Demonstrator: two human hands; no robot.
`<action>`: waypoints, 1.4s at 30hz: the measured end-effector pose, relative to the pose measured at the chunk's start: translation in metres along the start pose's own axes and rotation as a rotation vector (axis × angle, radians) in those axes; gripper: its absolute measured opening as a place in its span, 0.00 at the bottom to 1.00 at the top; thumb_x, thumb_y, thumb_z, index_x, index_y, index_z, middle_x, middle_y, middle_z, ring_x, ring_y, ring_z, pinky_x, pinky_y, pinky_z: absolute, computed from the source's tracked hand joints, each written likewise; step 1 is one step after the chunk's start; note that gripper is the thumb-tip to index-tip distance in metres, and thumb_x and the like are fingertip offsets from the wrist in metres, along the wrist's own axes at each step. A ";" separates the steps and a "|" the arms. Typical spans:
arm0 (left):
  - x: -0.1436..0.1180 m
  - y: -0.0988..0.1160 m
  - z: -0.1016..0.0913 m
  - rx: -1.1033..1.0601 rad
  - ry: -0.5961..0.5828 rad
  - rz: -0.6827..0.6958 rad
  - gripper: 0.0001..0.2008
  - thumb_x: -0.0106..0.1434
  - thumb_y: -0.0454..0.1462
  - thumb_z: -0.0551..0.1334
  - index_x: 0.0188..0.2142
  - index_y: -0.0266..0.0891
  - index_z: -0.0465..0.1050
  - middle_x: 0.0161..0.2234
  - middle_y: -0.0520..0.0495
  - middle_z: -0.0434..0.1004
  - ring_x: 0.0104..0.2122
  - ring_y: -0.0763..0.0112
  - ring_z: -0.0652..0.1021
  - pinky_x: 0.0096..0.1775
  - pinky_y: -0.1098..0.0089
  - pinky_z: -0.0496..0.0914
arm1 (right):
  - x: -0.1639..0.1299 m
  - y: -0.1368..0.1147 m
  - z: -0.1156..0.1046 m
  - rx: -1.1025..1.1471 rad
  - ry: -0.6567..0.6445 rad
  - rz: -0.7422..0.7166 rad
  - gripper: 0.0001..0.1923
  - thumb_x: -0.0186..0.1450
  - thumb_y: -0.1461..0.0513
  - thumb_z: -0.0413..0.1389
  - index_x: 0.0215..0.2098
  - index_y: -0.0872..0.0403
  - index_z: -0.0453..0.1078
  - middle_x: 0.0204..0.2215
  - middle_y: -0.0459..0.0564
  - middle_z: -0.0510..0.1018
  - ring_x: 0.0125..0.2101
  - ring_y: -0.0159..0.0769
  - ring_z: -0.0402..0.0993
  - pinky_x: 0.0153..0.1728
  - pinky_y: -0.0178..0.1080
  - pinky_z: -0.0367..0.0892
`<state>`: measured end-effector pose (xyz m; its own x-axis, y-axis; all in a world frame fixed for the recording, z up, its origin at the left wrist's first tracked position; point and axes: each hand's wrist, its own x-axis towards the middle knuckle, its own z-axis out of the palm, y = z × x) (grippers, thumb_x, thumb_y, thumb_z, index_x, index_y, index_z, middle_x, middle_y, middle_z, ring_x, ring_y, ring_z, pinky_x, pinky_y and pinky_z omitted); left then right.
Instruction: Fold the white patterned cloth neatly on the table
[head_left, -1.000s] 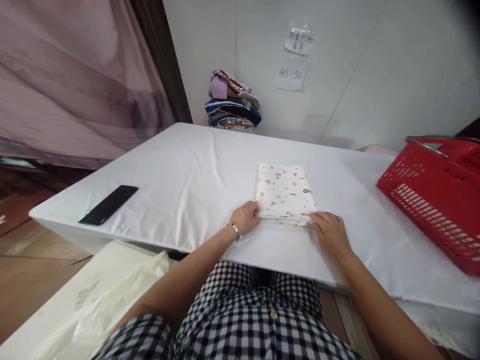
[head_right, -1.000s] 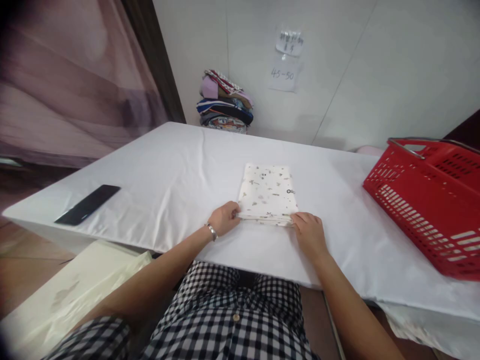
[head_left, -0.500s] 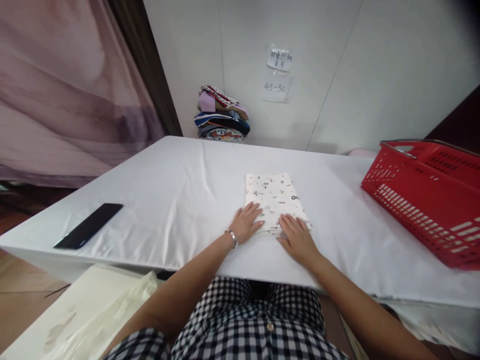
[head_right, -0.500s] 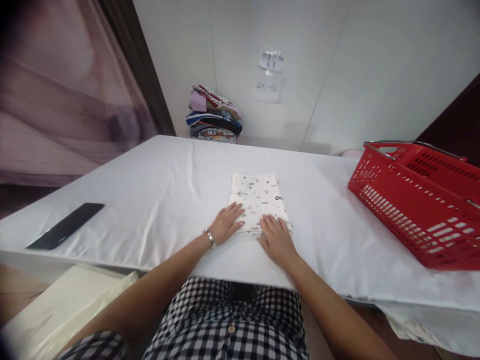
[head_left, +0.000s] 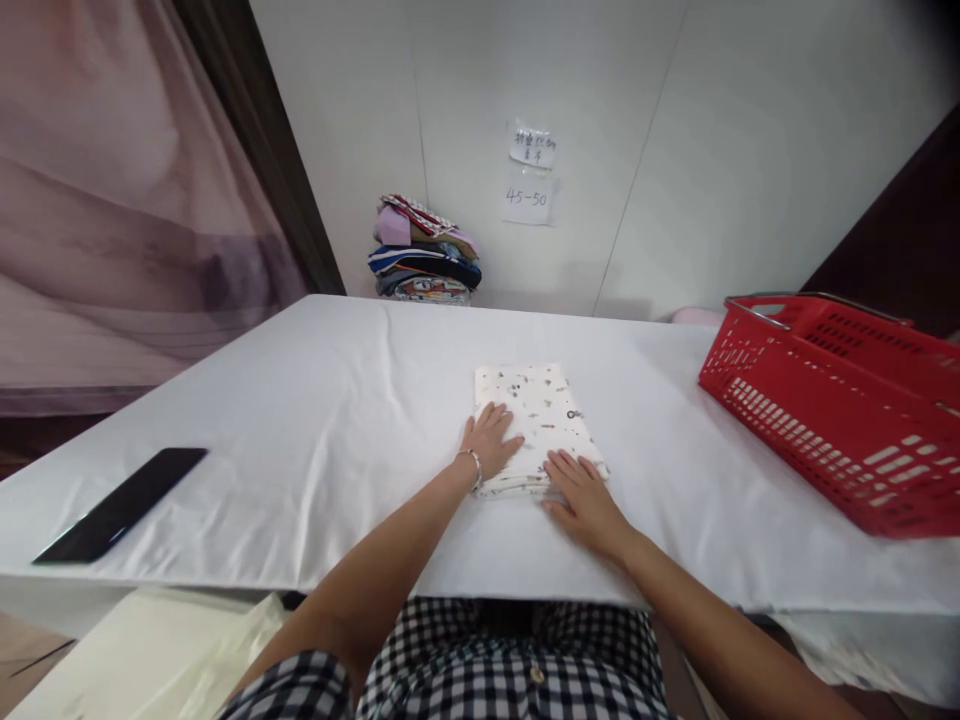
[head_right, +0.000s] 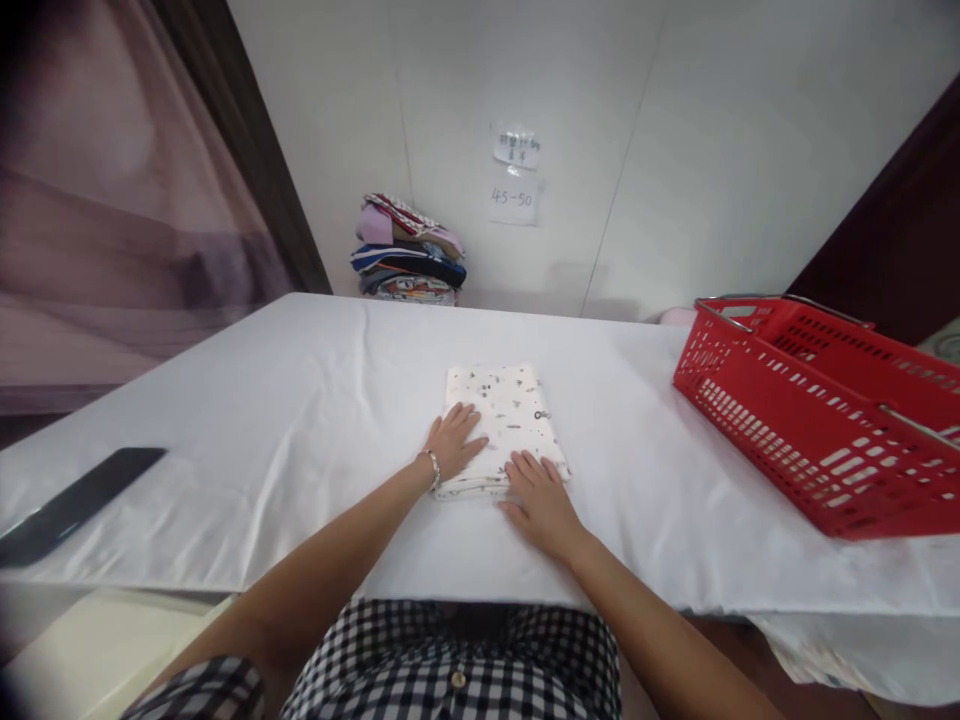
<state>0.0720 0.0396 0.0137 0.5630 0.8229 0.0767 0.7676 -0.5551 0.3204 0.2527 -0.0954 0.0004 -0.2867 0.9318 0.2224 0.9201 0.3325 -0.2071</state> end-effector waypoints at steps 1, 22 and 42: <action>0.002 -0.002 0.004 0.005 -0.013 -0.003 0.28 0.64 0.51 0.46 0.60 0.43 0.54 0.64 0.48 0.46 0.63 0.60 0.45 0.59 0.48 0.47 | 0.004 0.000 -0.005 0.045 -0.009 0.005 0.26 0.65 0.55 0.46 0.60 0.53 0.55 0.59 0.53 0.60 0.60 0.42 0.52 0.58 0.51 0.49; 0.001 -0.004 0.005 0.020 -0.067 -0.055 0.29 0.64 0.52 0.43 0.61 0.45 0.50 0.65 0.51 0.41 0.64 0.61 0.42 0.59 0.48 0.47 | 0.163 0.098 -0.019 0.024 -0.048 0.833 0.19 0.60 0.52 0.51 0.41 0.57 0.69 0.42 0.57 0.75 0.43 0.43 0.71 0.34 0.36 0.62; 0.002 -0.005 0.007 -0.006 -0.050 -0.055 0.29 0.63 0.52 0.44 0.60 0.45 0.52 0.65 0.49 0.43 0.64 0.62 0.42 0.58 0.49 0.48 | 0.171 0.097 -0.015 -0.074 0.013 0.755 0.12 0.61 0.57 0.53 0.40 0.54 0.69 0.45 0.56 0.71 0.47 0.40 0.66 0.39 0.36 0.62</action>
<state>0.0715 0.0434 0.0054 0.5346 0.8450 0.0117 0.7962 -0.5083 0.3282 0.2973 0.0936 0.0324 0.4305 0.9008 0.0568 0.8810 -0.4057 -0.2432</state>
